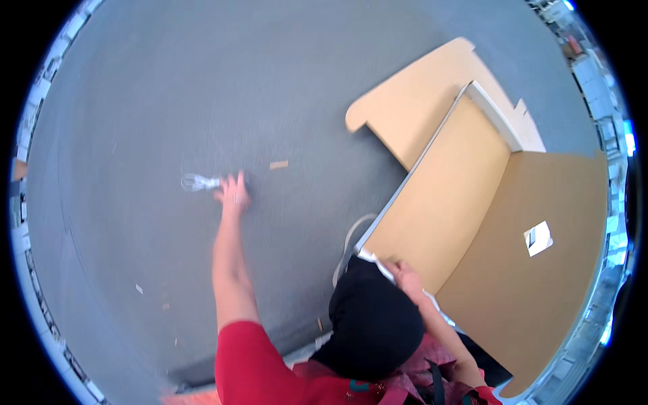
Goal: The person sits on the floor and assembles a cardboard box by hand. They fold the pre-cut flaps and tabs of the cardboard sheet to form the box structure, securing the sides into place.
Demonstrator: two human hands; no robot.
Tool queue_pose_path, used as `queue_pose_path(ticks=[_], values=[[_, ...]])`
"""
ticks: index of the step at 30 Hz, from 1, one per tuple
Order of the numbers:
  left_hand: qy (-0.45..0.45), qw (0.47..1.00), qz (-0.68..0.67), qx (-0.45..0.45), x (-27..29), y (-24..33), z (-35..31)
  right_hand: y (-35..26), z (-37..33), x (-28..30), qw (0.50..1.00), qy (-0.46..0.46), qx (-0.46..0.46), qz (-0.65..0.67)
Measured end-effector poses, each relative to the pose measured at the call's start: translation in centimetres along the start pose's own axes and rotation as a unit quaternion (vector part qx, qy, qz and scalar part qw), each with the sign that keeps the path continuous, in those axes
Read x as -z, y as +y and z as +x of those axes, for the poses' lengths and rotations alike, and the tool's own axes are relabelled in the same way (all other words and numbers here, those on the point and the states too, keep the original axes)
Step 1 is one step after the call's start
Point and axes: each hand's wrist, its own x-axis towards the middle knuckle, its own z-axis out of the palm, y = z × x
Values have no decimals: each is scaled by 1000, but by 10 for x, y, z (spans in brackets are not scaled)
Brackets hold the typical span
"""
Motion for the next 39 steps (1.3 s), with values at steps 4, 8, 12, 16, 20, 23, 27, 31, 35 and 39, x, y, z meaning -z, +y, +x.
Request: queue_pose_path(ticks=[4, 8, 12, 16, 20, 23, 27, 31, 35, 39], values=[[9, 999, -51, 8, -15, -52, -88, -6, 23, 14, 991, -106, 29, 79], [-10, 994, -106, 33, -32, -116, -221, 11, 25, 4, 982, -167, 54, 67], [-94, 984, -101, 111, -61, -179, -358, 35, 29, -13, 977, -195, 64, 59], [-220, 956, -55, 185, -70, -215, -453, 34, 15, -34, 981, -130, 115, 89], [-317, 934, -13, 165, -74, -221, -483, 47, 7, -66, 975, 16, 188, 115], [-339, 934, 52, 101, -68, -211, -462, 61, 14, -69, 970, 18, 171, 173], [-200, 963, 175, 38, -8, -199, -394, 19, 2, -36, 992, -107, 10, 59], [249, 966, -8, -75, 86, -171, -284, 13, -63, -25, 995, 95, -21, -35], [141, 835, -531, 6, 221, -46, -222, 56, -114, -31, 982, 131, -105, -87], [165, 726, -640, -188, 339, 140, -265, 66, -108, -19, 995, 27, -99, 4]])
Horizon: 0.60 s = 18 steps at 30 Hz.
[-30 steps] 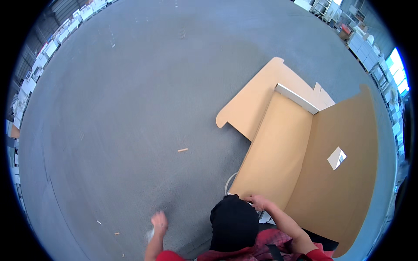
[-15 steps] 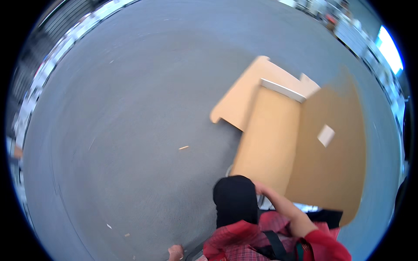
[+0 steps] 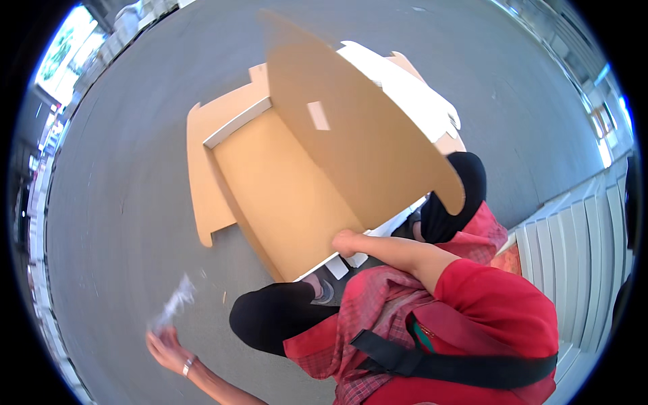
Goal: The person sits on the floor and assembles a cardboard box by hand. They fold the pre-cut flaps and tabs of the cardboard sheet to form the box structure, securing the sides into place.
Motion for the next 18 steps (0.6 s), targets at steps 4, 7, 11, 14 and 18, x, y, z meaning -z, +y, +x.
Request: queue_pose_path(ticks=[4, 7, 11, 14, 18], values=[[-270, 939, -199, -71, -184, 105, -61, 11, 1, -5, 999, -16, 18, 37], [-459, 815, -349, -56, -295, 163, -181, 30, -10, -25, 998, -32, -3, 62], [-662, 677, -312, -80, -335, 205, -276, 29, 19, -53, 985, 125, 27, 118], [-688, 649, -219, -241, -341, 178, -297, 53, 7, -65, 979, 155, 26, 131], [-607, 777, -129, -108, -302, 133, -258, 33, -4, -24, 993, -1, -5, 115]])
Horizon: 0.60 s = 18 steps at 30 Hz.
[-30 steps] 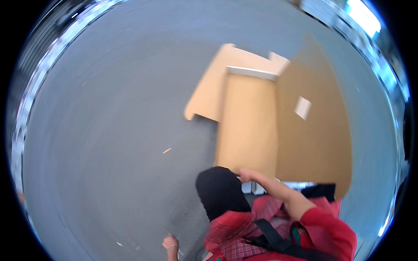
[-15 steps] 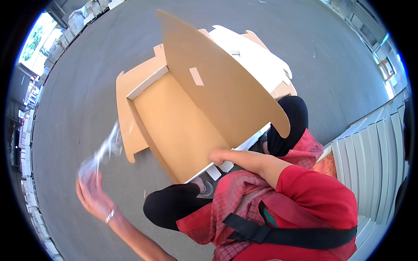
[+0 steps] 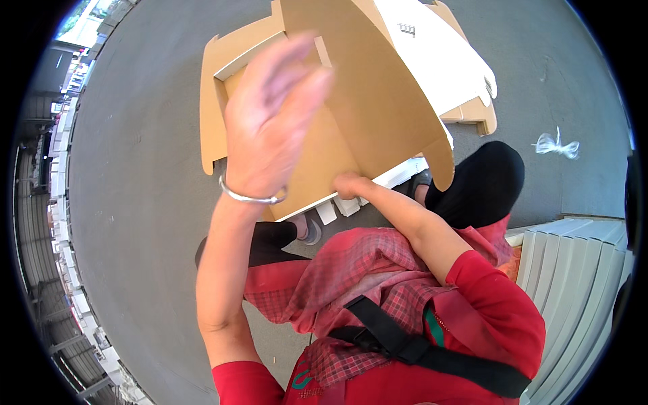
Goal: The person sits on the floor and assembles a cardboard box by hand. They fold the pre-cut flaps and tabs of the cardboard sheet to form the box structure, securing the sides into place.
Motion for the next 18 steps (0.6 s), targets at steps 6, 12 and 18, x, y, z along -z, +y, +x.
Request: queue_pose_path(ticks=[6, 12, 18], values=[[-164, 805, 546, 167, 49, -142, -117, 1, -5, 20, 999, 11, 28, -31], [-277, 690, 622, 246, 117, -180, -164, -101, -59, 127, 989, 88, 110, -39], [-125, 780, 591, 163, 171, -119, -136, -154, -86, 201, 942, 246, 180, -141]])
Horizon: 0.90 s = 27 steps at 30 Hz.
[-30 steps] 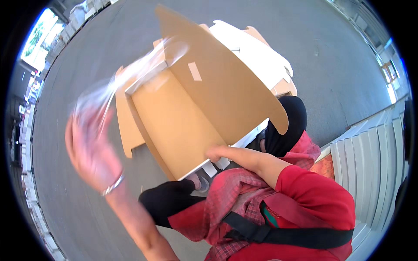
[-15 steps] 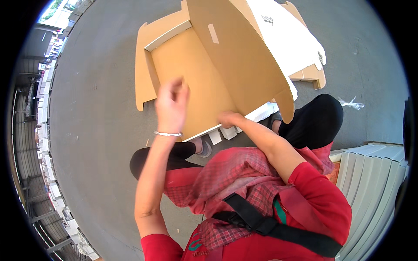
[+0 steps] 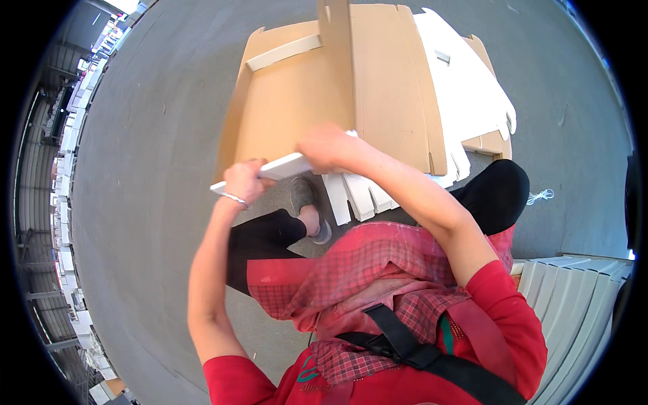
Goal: The person sits on the floor and assembles a cardboard box by hand. They fold the pre-cut flaps and tabs of the cardboard sheet to form the box structure, securing the sides into place.
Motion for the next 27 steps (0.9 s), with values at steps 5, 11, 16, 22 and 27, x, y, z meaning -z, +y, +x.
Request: queue_pose_path(ticks=[5, 11, 16, 22, 27], values=[[53, 989, 72, 115, 75, -29, -54, -57, 52, 29, 987, 82, 109, -84], [79, 931, 66, 351, 49, -98, -202, -94, 28, -8, 932, 283, 225, 23], [116, 817, 70, 560, -45, -108, -269, 31, -5, -106, 993, 75, -87, 40], [55, 784, -45, 616, -152, -132, -257, 195, -105, -150, 805, 81, -588, -28], [86, 800, -95, 586, -193, -143, -170, 243, -143, -166, 675, 100, -729, 42]])
